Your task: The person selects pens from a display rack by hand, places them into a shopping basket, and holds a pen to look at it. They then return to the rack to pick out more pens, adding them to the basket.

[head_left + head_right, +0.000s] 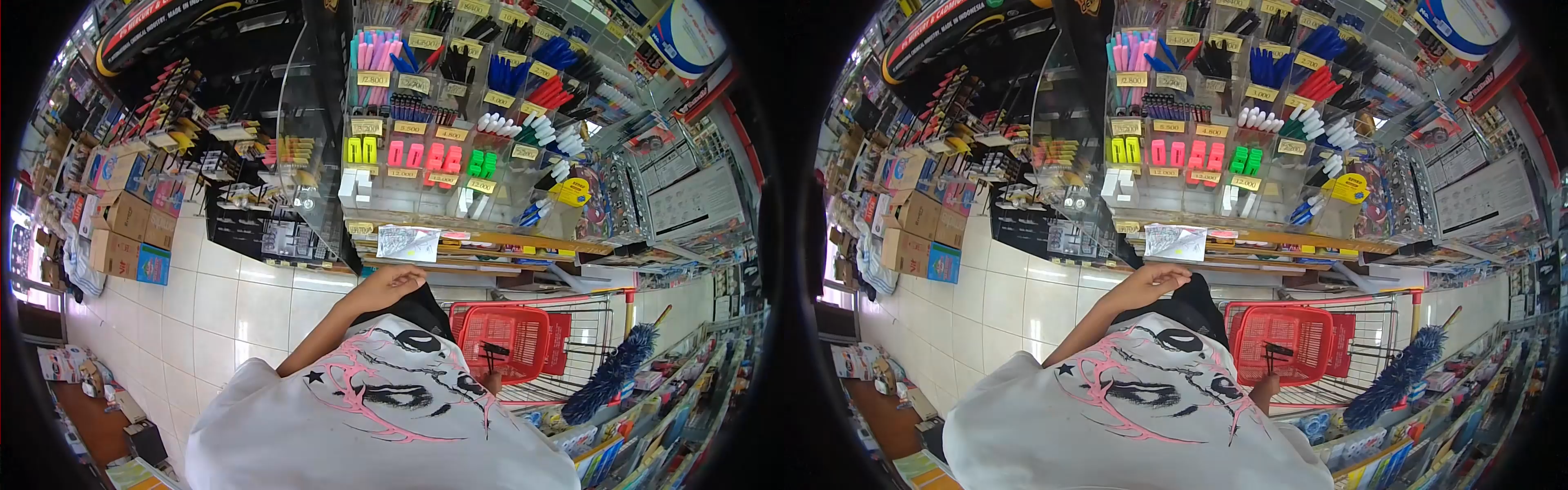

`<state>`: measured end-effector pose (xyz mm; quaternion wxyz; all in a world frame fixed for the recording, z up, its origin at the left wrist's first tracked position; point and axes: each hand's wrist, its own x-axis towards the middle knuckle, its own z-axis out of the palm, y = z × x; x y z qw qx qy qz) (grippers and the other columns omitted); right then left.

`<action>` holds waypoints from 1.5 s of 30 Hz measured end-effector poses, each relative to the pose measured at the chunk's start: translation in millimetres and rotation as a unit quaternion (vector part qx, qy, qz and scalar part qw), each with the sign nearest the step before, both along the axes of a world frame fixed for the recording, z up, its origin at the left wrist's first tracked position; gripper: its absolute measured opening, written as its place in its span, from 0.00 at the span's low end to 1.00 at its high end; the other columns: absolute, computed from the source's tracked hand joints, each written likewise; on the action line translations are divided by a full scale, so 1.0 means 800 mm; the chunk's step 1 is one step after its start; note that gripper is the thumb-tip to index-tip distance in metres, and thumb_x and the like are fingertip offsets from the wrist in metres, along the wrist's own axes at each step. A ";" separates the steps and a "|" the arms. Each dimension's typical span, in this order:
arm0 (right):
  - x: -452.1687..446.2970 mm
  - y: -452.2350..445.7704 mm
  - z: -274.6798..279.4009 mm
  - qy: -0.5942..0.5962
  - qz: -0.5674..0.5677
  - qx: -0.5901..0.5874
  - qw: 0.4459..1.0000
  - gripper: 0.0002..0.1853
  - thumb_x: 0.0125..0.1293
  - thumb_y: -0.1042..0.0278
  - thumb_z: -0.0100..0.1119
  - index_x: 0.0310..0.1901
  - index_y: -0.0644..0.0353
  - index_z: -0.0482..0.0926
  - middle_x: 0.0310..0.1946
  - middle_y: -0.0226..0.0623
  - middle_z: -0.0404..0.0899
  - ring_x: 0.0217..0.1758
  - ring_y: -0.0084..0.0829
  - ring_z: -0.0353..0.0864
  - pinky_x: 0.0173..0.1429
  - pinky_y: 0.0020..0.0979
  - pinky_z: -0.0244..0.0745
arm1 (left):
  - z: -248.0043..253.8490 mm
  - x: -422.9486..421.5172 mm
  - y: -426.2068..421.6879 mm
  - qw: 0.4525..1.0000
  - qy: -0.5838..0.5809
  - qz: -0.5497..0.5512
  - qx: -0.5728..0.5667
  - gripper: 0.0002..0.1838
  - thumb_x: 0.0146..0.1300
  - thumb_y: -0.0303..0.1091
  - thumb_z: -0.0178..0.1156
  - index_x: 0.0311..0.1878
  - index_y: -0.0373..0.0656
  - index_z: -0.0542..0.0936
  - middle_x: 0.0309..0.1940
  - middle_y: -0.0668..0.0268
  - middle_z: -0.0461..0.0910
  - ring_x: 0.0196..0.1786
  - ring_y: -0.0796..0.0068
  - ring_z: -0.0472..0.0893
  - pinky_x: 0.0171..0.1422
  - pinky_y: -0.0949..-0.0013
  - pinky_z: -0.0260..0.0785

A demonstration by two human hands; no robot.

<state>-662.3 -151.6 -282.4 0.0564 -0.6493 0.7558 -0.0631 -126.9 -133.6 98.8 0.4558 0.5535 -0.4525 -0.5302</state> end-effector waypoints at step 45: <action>0.609 -0.301 0.705 -0.462 0.507 -0.207 0.698 0.14 0.67 0.69 0.58 0.53 0.57 0.77 0.33 0.44 0.84 0.33 0.28 0.85 0.36 0.28 0.76 | -0.052 0.012 0.141 0.968 0.021 0.245 0.041 0.17 0.70 0.36 0.57 0.56 0.35 0.77 0.45 0.65 0.81 0.48 0.78 0.77 0.57 0.74 0.67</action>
